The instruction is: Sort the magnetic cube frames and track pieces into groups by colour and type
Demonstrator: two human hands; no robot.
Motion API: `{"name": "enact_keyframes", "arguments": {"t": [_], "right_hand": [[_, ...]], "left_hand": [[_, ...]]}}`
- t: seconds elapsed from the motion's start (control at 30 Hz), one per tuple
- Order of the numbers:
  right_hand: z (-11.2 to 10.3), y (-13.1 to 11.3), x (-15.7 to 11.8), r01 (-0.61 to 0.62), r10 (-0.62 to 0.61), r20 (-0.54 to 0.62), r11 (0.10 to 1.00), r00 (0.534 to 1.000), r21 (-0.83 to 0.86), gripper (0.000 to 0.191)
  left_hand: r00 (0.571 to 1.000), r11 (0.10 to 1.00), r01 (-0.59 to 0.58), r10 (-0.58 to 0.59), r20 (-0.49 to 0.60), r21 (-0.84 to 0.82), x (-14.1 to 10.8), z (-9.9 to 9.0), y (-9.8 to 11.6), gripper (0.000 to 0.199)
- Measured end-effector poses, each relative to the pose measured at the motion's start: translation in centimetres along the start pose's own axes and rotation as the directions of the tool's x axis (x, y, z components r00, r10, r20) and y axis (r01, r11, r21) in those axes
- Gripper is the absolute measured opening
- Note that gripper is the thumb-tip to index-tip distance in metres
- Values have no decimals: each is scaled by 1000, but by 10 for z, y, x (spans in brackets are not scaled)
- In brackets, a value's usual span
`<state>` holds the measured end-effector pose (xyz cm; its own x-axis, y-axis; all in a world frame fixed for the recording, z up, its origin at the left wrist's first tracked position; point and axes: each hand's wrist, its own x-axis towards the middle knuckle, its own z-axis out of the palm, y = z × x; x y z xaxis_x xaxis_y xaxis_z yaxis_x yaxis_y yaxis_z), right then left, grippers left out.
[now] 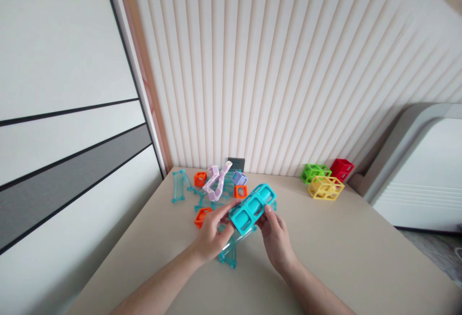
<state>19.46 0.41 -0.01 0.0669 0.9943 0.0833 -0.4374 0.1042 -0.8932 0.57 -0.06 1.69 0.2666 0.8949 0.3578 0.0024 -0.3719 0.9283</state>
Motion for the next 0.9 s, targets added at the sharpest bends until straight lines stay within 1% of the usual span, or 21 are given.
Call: {"name": "enact_keyframes", "arguments": {"t": [0.07, 0.13, 0.2, 0.27, 0.33, 0.4, 0.6, 0.9], "right_hand": [[-2, -1, 2, 20, -19, -20, 999, 1000, 33, 40], [-4, -1, 2, 55, -55, -17, 998, 998, 9, 37], [-4, -2, 0, 99, -99, 17, 994, 995, -52, 33], [-3, -3, -4, 141, -133, 79, 984, 988, -113, 31], [0, -6, -8, 169, -147, 148, 974, 978, -153, 31], [4, -9, -12, 186, -153, 189, 968, 970, -170, 33], [8, -14, -15, 180, -142, 182, 961, 973, -209, 33], [6, -16, -16, 209, -154, 221, 946, 963, -249, 37]], "left_hand": [[994, 991, 30, -16, 108, -129, -1, -2, 5, 51], [989, 980, 59, -31, 143, -192, -1, -5, 8, 55], [990, 979, 76, -52, 133, -187, 0, -6, 8, 59], [991, 984, 87, -70, 112, -157, 0, -6, 5, 62], [994, 989, 88, -79, 81, -116, 0, -4, 1, 62], [996, 994, 81, -78, 41, -79, -1, -2, -1, 60], [995, 994, 99, -101, -29, -45, -1, -1, 0, 60], [996, 994, 85, -86, -13, -75, -1, -2, 2, 59]]}}
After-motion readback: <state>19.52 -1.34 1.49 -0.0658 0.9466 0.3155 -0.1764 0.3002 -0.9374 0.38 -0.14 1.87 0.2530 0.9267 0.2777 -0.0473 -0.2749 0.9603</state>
